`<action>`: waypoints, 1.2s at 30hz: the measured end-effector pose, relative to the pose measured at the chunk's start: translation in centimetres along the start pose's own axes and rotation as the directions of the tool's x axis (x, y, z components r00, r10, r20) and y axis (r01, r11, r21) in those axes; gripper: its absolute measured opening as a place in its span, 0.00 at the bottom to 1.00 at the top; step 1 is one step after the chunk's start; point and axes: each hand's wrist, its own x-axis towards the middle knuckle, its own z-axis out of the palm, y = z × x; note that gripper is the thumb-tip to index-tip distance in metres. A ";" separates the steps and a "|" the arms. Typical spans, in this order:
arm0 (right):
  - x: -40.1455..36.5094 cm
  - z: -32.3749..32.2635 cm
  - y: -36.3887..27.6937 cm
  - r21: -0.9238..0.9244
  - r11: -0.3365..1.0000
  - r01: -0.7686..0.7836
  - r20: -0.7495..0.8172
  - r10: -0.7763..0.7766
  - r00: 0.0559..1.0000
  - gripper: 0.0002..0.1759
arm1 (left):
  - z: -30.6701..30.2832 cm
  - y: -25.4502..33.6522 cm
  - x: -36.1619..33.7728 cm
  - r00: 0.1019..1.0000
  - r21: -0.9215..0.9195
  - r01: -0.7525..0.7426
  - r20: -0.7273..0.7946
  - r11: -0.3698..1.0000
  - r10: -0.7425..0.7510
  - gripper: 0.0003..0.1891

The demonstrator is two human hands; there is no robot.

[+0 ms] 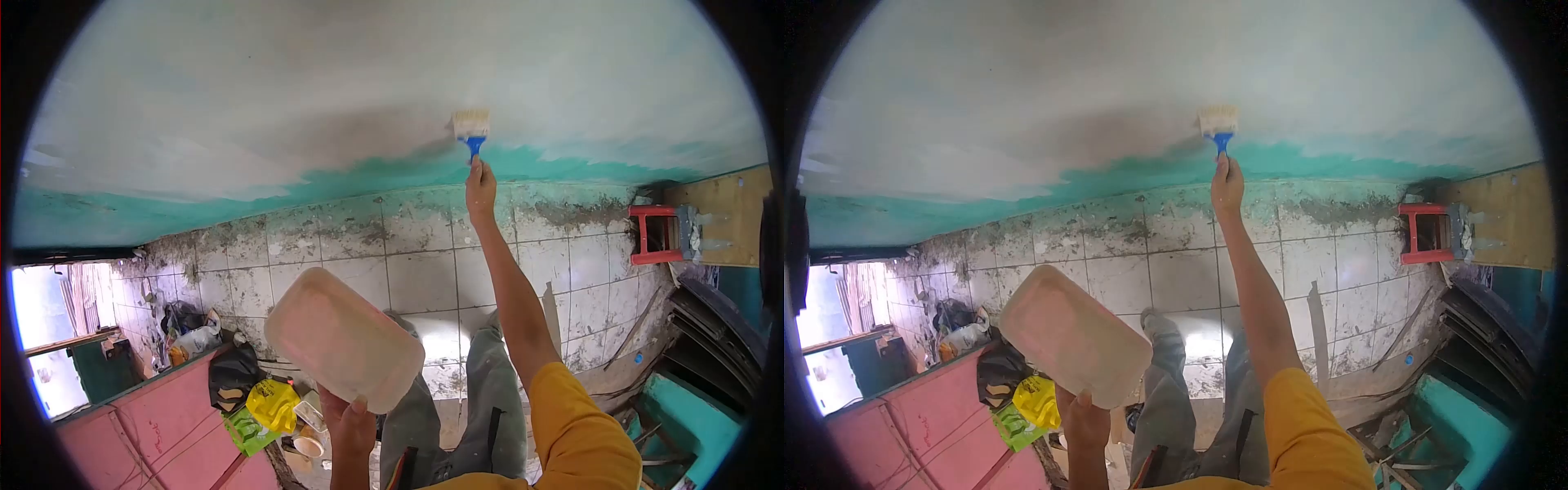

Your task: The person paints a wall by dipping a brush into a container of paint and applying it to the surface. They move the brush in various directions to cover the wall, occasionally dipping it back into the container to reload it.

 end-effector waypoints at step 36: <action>-0.5 -0.6 -5.5 0.058 0.931 -0.359 0.098 0.353 0.931 0.23 | -0.2 1.2 1.0 0.999 -0.009 -0.017 0.043 1.000 0.018 0.47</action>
